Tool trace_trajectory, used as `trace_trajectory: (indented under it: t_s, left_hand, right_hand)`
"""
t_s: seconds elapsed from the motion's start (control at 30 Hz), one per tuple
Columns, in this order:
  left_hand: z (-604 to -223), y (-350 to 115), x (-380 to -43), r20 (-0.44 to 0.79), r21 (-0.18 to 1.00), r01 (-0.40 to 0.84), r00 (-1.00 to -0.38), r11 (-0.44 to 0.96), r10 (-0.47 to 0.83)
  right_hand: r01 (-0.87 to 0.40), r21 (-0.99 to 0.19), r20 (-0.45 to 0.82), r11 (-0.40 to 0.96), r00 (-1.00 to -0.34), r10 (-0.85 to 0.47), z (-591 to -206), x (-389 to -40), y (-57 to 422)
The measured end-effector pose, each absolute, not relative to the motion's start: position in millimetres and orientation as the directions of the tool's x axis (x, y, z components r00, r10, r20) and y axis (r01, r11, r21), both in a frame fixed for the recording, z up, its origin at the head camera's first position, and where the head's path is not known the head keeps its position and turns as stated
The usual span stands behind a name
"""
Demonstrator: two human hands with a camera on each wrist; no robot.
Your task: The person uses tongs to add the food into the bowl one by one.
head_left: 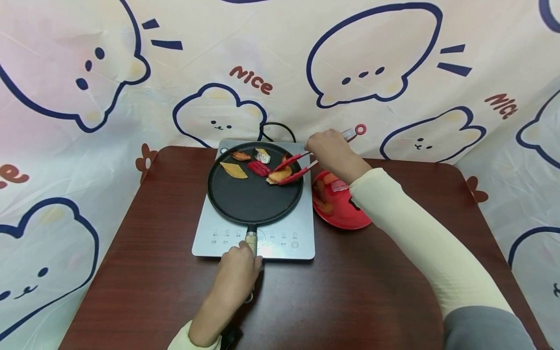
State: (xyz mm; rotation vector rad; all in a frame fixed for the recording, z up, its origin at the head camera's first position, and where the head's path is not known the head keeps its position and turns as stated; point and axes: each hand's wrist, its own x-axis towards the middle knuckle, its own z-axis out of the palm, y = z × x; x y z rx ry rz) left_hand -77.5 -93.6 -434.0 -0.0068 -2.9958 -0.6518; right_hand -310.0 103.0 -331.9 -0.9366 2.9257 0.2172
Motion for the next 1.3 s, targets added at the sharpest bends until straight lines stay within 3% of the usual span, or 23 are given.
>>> trace_trajectory:
  t_s: [0.4, 1.3]
  left_hand:
    - [-433.7, -92.8, -76.8, 0.085, 0.421, 0.022, -0.996, 0.907, -0.015]
    - [-434.2, -92.3, -76.7, 0.100, 0.413, 0.026, -0.995, 0.910, -0.017]
  right_hand:
    - [-0.556, 0.087, -0.105, 0.827, -0.830, -0.547, -333.3, -311.1, 103.6]
    - [-0.544, 0.279, -0.046, 0.791, -0.831, -0.555, -338.9, -319.1, 95.8]
